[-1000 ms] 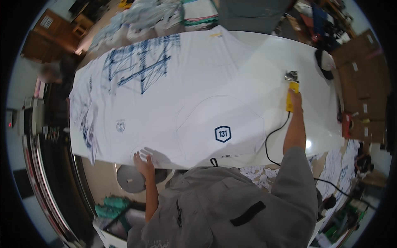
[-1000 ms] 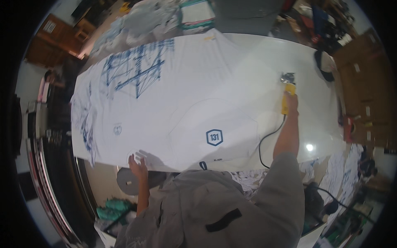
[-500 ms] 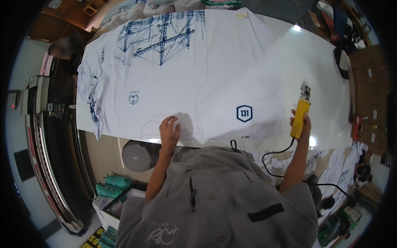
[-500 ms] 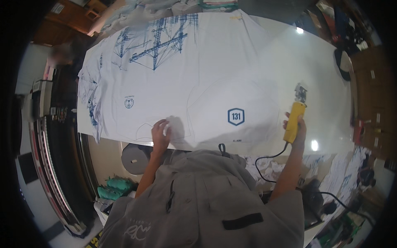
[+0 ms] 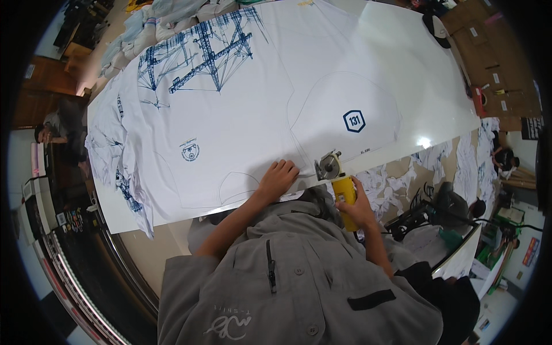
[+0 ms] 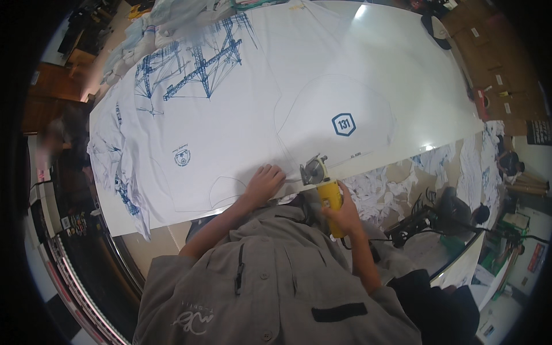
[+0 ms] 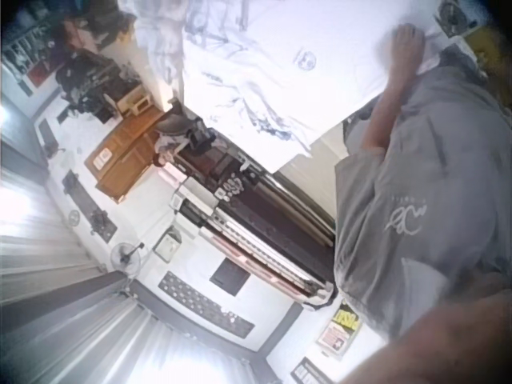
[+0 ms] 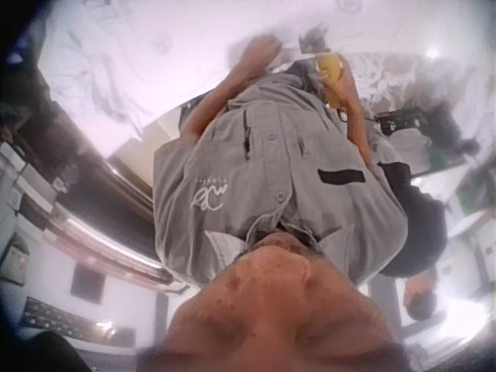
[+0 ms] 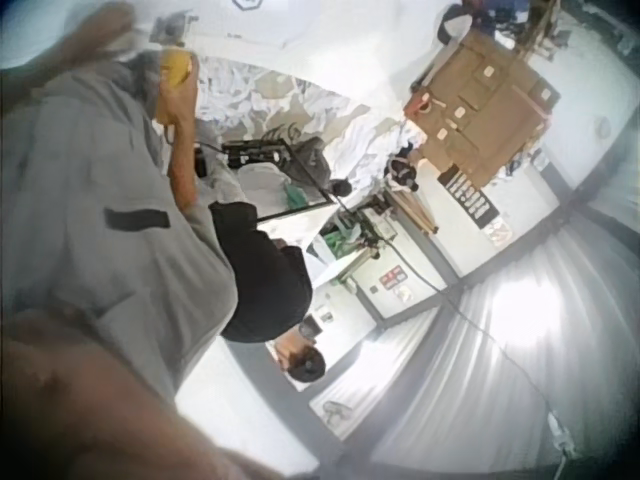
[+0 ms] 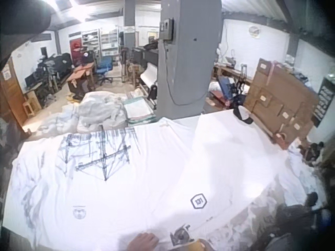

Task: The person uses a yellow electric rotary cutter to cut a stack of white t-shirts on a large white table. They follow a pre-drawn pattern on the fabric, carefully guiding the tool along the lines to separate the shirt shapes. The person periodically lifts and adjusts the fabric layers to ensure precise cutting.

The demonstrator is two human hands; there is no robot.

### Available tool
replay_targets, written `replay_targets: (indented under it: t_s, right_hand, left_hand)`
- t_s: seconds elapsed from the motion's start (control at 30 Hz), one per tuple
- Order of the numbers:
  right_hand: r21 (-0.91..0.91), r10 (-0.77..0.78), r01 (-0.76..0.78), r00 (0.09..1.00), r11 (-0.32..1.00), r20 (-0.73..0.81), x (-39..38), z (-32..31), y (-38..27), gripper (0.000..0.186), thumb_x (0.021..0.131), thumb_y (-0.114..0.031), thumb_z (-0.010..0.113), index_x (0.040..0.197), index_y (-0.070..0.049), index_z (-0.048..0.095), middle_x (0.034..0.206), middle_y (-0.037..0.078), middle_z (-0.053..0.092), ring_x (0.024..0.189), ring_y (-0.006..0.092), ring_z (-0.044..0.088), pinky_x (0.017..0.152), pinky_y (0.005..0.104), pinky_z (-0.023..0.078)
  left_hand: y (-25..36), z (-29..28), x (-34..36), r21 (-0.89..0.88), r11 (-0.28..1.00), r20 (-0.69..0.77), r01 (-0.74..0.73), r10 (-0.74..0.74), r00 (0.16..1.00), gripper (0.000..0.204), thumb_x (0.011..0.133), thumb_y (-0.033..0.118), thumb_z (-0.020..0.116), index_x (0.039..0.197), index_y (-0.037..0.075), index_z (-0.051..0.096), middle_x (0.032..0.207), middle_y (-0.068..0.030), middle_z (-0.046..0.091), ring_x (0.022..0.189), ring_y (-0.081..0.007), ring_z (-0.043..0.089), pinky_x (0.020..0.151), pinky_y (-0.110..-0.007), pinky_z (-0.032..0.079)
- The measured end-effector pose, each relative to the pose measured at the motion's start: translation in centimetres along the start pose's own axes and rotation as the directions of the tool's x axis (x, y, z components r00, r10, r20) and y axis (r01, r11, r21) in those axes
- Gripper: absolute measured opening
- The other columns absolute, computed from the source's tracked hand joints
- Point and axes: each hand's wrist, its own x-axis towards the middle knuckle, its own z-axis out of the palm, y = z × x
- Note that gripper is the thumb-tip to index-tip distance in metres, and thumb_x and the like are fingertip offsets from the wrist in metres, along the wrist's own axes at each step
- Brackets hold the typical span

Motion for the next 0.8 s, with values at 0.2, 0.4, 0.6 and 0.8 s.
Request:
replay_targets:
  t_s: [0.2,0.4,0.6,0.8]
  right_hand:
    - [-0.376,-0.175,0.106,0.972,0.920,-0.154,-4.8,6.7,1.5,0.099,0.078,-0.012,0.082,0.165,-0.010,0.034,0.149,0.027,0.059,0.134,0.0417,0.062,0.107,0.0460,0.053]
    - [-0.525,-0.313,0.159,0.924,0.836,-0.218,-4.5,9.4,2.4,0.100,0.079,-0.013,0.079,0.168,-0.017,0.032,0.135,0.024,0.065,0.121,0.0441,0.066,0.099,0.0496,0.055]
    - [-0.602,-0.272,0.111,0.945,0.790,-0.183,-3.6,9.0,2.5,0.101,0.081,-0.019,0.076,0.170,-0.026,0.029,0.119,0.022,0.067,0.109,0.0437,0.068,0.092,0.0513,0.056]
    - [-0.602,-0.303,0.135,0.935,0.787,-0.186,-2.6,9.0,1.9,0.103,0.081,-0.017,0.076,0.171,-0.029,0.027,0.114,0.021,0.068,0.104,0.0443,0.068,0.090,0.0515,0.056]
  left_hand:
    - [-0.6,2.0,-0.6,-0.114,0.991,-0.053,0.062,-0.069,0.996,0.013,0.098,0.023,0.068,0.104,0.012,0.066,0.107,-0.0079,0.061,0.105,-0.0298,0.059,0.092,-0.046,0.046]
    - [-0.7,1.8,-0.4,-0.148,0.987,-0.065,0.068,-0.078,0.995,0.013,0.098,0.025,0.068,0.102,0.013,0.070,0.106,-0.0061,0.063,0.107,-0.0286,0.059,0.094,-0.045,0.046]
    - [-1.4,0.7,-1.3,-0.148,0.989,-0.035,-0.029,0.024,0.999,0.014,0.097,0.023,0.071,0.105,0.011,0.069,0.110,-0.0057,0.063,0.110,-0.0268,0.059,0.096,-0.043,0.047]
    - [-2.8,-1.1,-3.0,-0.107,0.973,-0.021,-0.206,0.204,0.979,0.015,0.095,0.018,0.069,0.108,0.011,0.068,0.115,-0.0081,0.065,0.116,-0.0282,0.061,0.097,-0.044,0.048]
